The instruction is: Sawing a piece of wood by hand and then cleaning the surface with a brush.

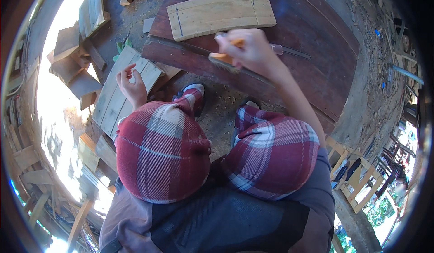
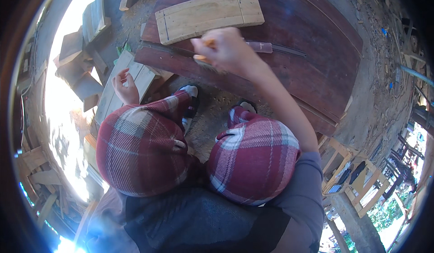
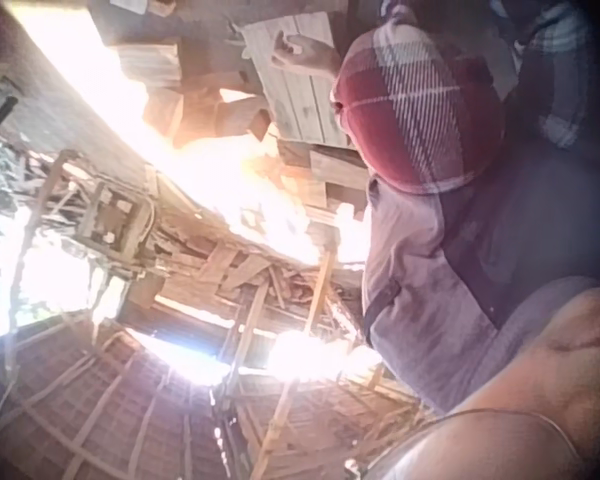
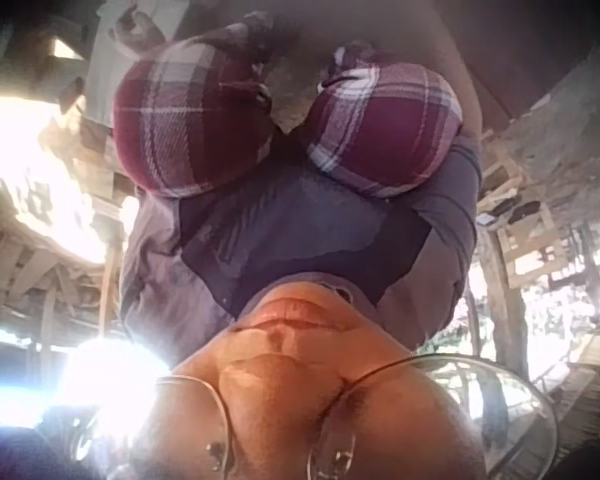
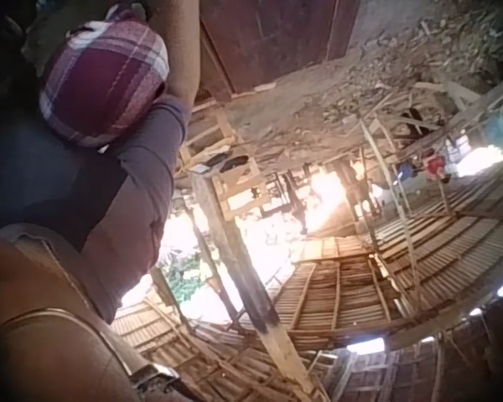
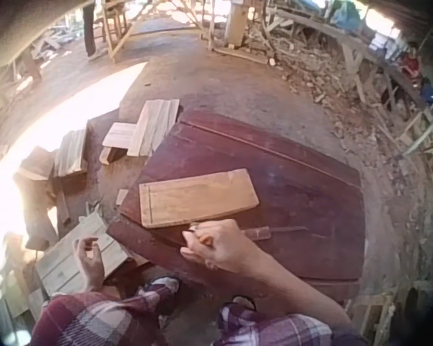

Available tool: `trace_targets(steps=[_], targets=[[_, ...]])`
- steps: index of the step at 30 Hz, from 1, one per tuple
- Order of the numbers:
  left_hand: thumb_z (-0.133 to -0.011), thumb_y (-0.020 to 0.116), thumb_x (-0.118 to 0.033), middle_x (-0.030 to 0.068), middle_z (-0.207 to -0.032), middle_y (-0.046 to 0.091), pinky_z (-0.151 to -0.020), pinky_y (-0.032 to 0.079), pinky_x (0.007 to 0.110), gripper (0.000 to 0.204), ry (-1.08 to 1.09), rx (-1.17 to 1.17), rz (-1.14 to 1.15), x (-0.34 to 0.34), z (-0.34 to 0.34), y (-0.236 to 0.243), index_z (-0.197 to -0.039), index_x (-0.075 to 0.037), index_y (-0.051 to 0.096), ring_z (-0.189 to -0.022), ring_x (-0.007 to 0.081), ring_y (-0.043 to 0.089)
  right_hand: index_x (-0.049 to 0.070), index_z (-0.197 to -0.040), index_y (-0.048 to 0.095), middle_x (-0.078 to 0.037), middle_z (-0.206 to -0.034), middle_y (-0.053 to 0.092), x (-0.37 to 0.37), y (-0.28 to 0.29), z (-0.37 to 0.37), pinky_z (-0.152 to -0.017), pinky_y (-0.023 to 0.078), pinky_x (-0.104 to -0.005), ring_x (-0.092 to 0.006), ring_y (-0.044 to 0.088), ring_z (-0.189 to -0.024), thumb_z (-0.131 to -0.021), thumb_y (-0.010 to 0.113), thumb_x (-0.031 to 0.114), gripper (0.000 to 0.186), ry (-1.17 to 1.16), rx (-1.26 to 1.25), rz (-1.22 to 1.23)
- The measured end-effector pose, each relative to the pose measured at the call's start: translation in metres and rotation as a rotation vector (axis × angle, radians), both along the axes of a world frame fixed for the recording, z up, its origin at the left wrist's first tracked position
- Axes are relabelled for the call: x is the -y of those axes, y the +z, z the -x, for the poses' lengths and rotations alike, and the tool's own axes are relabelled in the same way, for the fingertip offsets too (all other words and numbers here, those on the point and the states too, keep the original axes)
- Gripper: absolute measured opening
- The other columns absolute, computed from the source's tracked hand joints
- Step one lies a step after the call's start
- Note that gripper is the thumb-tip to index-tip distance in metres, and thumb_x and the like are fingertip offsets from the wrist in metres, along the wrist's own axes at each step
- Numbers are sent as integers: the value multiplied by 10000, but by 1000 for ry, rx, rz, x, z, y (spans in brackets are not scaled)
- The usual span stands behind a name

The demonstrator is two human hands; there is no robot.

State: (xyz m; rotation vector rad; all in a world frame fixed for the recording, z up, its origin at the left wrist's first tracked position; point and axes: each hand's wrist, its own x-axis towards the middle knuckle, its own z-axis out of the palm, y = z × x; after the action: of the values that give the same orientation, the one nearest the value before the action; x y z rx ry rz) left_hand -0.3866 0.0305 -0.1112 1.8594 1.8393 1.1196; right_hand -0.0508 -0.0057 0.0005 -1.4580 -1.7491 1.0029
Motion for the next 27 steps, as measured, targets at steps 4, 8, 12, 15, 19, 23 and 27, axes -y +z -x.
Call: trace_targets(steps=[4,8,12,15,19,23,27], targets=[[-825,593,-31,82,-905,540,-782,443,321,146,-55,-32,-47,-6,-16,6,-947,-64,667,-834,197,524,7,-739,664,-65,-563,596,-48,-15,40,-435,460,-228,-100,592,-471,-952,565,265,349,69,-36,-153],[-826,594,-29,80,-914,541,-786,440,318,140,24,-31,-72,-3,7,18,-945,-55,663,-837,193,519,3,-730,662,-52,-559,599,-51,5,37,-419,455,-230,-90,601,-484,-963,537,296,395,52,-219,-375],[-833,590,-31,76,-912,543,-786,439,316,132,98,-26,-41,4,27,8,-941,-54,662,-839,189,517,-7,-663,648,-66,-647,643,-46,21,24,-430,466,-239,-90,605,-499,-936,583,282,402,40,41,214],[-835,591,-32,76,-909,544,-784,440,317,130,49,5,-16,-5,12,2,-941,-56,662,-842,188,517,-28,-685,640,-45,-607,604,-50,-21,42,-494,484,-224,-98,625,-555,-939,581,269,395,144,279,-329],[-834,591,-30,76,-905,548,-781,442,318,130,-8,-47,-63,-9,6,10,-939,-55,663,-841,189,520,-34,-725,653,-22,-584,590,-56,-18,47,-483,471,-192,-93,637,-567,-944,574,268,381,-3,-385,-188],[-833,588,-28,78,-907,550,-778,443,316,132,70,-52,-66,-2,30,11,-937,-55,663,-842,191,523,-41,-708,639,-29,-530,556,-48,22,33,-487,471,-212,-87,621,-547,-945,573,270,396,4,-30,111],[-827,580,-13,85,-916,547,-776,442,311,142,74,20,-12,-5,27,1,-935,-52,663,-850,193,524,-43,-730,637,-41,-603,586,-55,1,47,-515,479,-219,-84,617,-558,-948,571,231,357,115,267,-134]])
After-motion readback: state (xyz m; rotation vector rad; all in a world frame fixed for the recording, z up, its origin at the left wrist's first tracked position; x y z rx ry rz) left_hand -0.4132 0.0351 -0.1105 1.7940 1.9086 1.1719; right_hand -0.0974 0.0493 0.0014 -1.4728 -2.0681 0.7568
